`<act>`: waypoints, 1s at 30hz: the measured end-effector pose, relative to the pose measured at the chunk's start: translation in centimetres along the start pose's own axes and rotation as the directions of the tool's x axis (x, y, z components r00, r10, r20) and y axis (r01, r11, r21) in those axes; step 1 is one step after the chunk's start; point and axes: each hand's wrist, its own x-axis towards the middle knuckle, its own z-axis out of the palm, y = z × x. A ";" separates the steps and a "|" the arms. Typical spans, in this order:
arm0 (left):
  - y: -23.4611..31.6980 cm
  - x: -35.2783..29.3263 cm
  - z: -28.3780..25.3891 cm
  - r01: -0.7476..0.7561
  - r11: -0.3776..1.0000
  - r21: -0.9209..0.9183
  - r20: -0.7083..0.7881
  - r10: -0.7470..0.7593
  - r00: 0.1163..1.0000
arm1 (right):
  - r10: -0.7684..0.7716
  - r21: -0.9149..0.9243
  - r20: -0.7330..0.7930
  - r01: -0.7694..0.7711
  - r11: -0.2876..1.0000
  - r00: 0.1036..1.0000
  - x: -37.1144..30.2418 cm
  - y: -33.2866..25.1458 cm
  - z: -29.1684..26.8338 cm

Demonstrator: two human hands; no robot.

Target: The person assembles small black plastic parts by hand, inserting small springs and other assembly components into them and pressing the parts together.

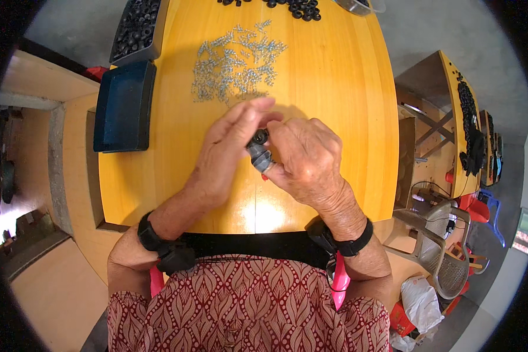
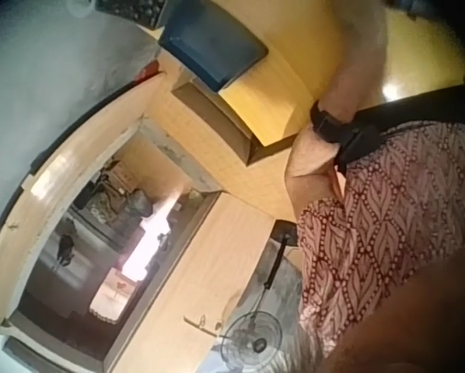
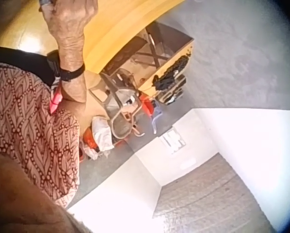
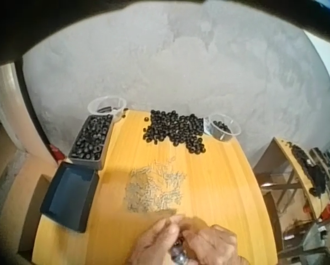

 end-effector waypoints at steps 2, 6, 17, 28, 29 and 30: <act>0.2 0.0 -0.9 0.034 0.999 -0.031 -0.006 -0.034 0.999 | 0.036 -0.043 0.003 -0.035 0.998 0.999 0.1 0.2 -0.7; 0.6 0.2 -1.2 0.085 0.989 0.125 0.066 -0.094 0.993 | 0.016 -0.065 0.015 -0.015 0.998 1.000 0.3 0.8 -1.2; 0.0 0.1 -1.0 0.013 0.975 0.220 0.026 -0.019 0.999 | -0.009 -0.116 0.117 0.023 0.993 0.993 -0.1 0.2 -1.4; 1.0 0.5 -1.5 0.019 0.985 0.174 0.112 -0.039 0.993 | 0.002 -0.182 0.036 0.005 0.983 0.999 0.0 -0.5 -0.8; 0.9 0.5 -1.5 0.015 0.989 0.144 0.084 -0.027 0.996 | 0.001 -0.183 0.035 0.005 0.983 0.999 0.3 -0.6 -1.1; 0.9 0.5 -1.5 0.014 0.989 0.145 0.085 -0.026 0.996 | 0.043 -0.186 0.059 -0.031 0.982 0.997 0.6 -0.8 -1.3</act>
